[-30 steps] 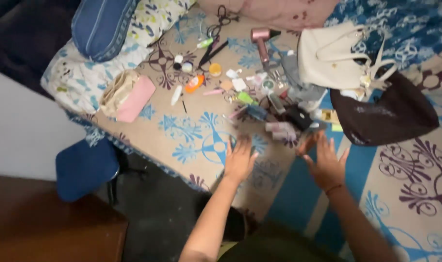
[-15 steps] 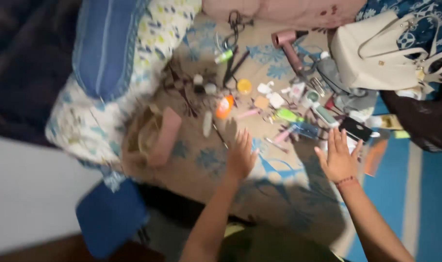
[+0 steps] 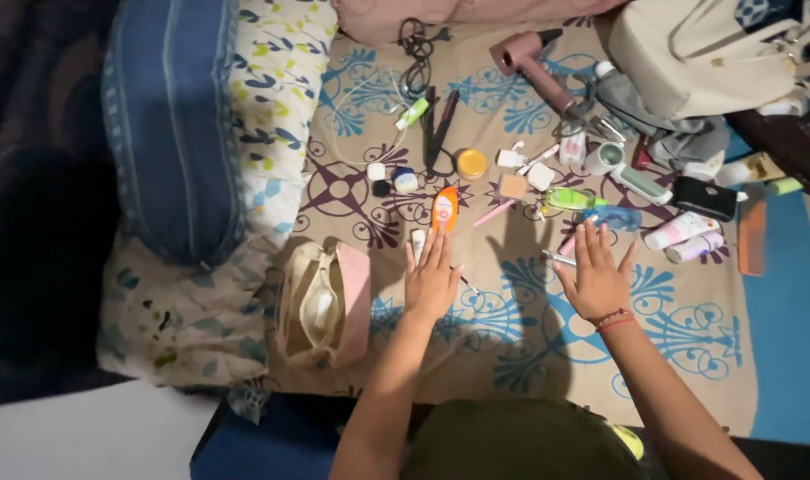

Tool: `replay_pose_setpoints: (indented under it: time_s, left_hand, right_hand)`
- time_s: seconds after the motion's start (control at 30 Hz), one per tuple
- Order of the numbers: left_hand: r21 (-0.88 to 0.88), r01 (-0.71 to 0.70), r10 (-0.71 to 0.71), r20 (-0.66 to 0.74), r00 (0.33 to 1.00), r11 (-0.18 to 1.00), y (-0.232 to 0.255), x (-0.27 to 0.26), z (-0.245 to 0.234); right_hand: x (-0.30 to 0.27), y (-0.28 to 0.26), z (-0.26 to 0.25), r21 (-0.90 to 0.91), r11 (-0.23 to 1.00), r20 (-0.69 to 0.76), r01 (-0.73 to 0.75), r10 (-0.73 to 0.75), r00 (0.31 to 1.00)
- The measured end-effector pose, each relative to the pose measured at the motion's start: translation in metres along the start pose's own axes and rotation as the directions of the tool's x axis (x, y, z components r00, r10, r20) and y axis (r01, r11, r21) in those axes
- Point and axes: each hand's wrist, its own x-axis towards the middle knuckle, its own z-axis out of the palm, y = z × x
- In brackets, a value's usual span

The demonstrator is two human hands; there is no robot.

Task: The person picks up a box from a bed, moves it to a nightstand, and then wraps the cords of a hair straightener and a hair dryer by hand before placing them into a small storage bag on the bed.

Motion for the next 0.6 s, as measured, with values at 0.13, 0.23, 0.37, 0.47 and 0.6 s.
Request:
replay_pose_setpoints:
  time_s: [0.13, 0.23, 0.37, 0.47, 0.6]
  left_hand:
    - [-0.045, -0.032, 0.029, -0.058, 0.998, 0.998, -0.001, 0.002, 0.006]
    - [-0.047, 0.034, -0.030, 0.076, 0.997, 0.998, -0.007, 0.010, 0.000]
    - [-0.051, 0.003, 0.000, 0.047, 0.999, 0.999, -0.021, 0.004, 0.000]
    - [-0.018, -0.016, 0.017, 0.037, 0.999, 1.000, -0.031, 0.010, -0.004]
    - [-0.018, -0.004, 0.004, 0.019, 1.000, 1.000, -0.036, 0.004, 0.001]
  right_hand:
    - [-0.004, -0.002, -0.006, -0.013, 0.999, 0.015, -0.042, 0.042, 0.999]
    - [-0.005, 0.000, -0.002, -0.039, 0.999, 0.003, -0.020, 0.020, 1.000]
    - [-0.014, 0.003, 0.001, -0.042, 0.999, 0.038, -0.011, 0.013, 0.999]
    - [-0.006, 0.006, 0.004, -0.069, 0.998, 0.015, 0.003, -0.002, 1.000]
    - [-0.009, 0.001, 0.003, -0.065, 0.998, 0.026, 0.022, -0.021, 0.999]
